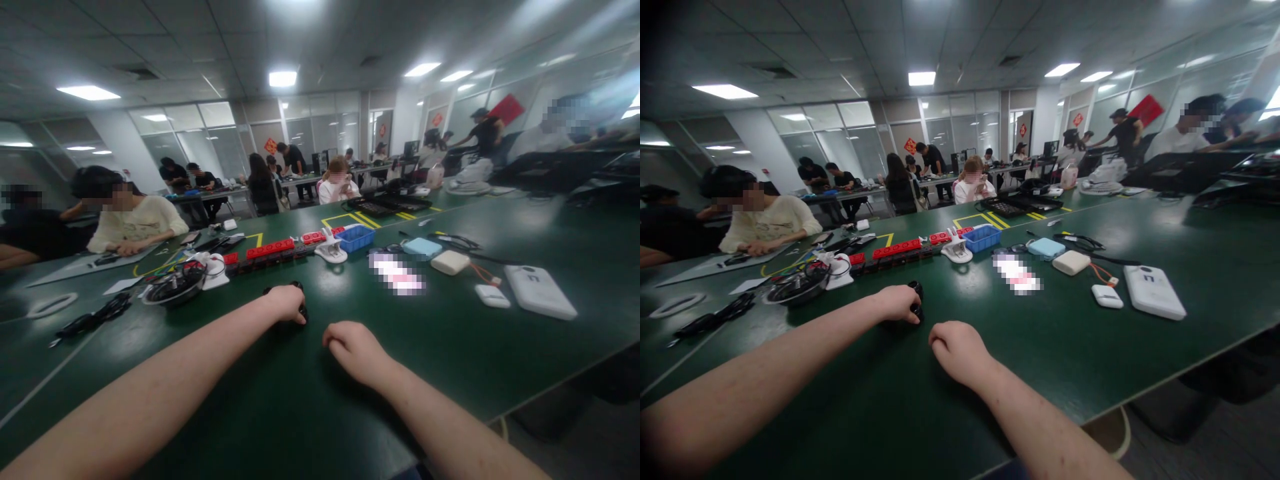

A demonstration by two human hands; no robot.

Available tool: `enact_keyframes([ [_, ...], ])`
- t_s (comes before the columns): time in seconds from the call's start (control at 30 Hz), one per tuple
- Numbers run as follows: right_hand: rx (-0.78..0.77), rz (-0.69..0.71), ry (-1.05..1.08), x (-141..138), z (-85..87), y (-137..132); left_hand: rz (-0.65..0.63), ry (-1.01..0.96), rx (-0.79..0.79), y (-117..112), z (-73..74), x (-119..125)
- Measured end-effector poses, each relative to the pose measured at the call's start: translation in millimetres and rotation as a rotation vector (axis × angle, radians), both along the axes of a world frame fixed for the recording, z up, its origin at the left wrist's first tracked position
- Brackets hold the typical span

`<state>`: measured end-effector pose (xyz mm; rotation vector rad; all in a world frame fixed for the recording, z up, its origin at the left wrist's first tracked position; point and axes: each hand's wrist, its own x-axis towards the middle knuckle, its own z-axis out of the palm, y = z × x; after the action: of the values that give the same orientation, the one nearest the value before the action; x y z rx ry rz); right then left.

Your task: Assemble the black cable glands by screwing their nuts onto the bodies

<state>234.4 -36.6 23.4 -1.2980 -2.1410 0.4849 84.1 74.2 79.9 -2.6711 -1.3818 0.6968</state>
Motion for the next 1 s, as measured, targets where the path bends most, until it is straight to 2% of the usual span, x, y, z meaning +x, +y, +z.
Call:
enact_keyframes([
  [0.2, -0.01, -0.041, -0.002, -0.3, -6.2, 5.7, -0.018, 0.004, 0.123, -20.3, -0.6, 2.4],
  [0.3, -0.02, -0.057, 0.002, -0.2, -9.4, 8.0, -0.022, -0.026, 0.192, -26.9, 3.7, -2.1],
  [0.47, -0.032, -0.057, 0.013, 0.3, -12.8, 8.8, -0.03, -0.146, 0.309, -36.4, 21.8, -21.3],
  [0.53, -0.026, -0.058, 0.021, 0.1, -13.9, 7.8, -0.037, -0.205, 0.364, -42.1, 23.4, -36.4],
  [0.6, -0.008, -0.076, 0.033, -0.5, -15.8, 7.1, -0.021, -0.285, 0.426, -47.9, 14.7, -56.6],
  [0.63, 0.005, -0.093, 0.04, -1.0, -17.2, 7.2, 0.014, -0.39, 0.465, -50.5, 6.3, -67.8],
  [0.7, 0.034, -0.131, 0.055, -2.1, -20.5, 9.0, 0.144, -0.511, 0.444, -54.6, -16.8, -89.6],
  [0.8, 0.078, -0.154, 0.061, -4.8, -25.2, 16.5, 0.353, -0.553, 0.331, -58.4, -53.7, -110.7],
  [0.9, 0.126, -0.113, 0.041, -11.2, -26.9, 28.3, 0.387, -0.578, 0.324, -58.3, -77.2, -111.1],
  [1.0, 0.185, -0.053, 0.011, -23.0, -26.1, 42.0, 0.344, -0.635, 0.406, -51.4, -86.8, -99.8],
])
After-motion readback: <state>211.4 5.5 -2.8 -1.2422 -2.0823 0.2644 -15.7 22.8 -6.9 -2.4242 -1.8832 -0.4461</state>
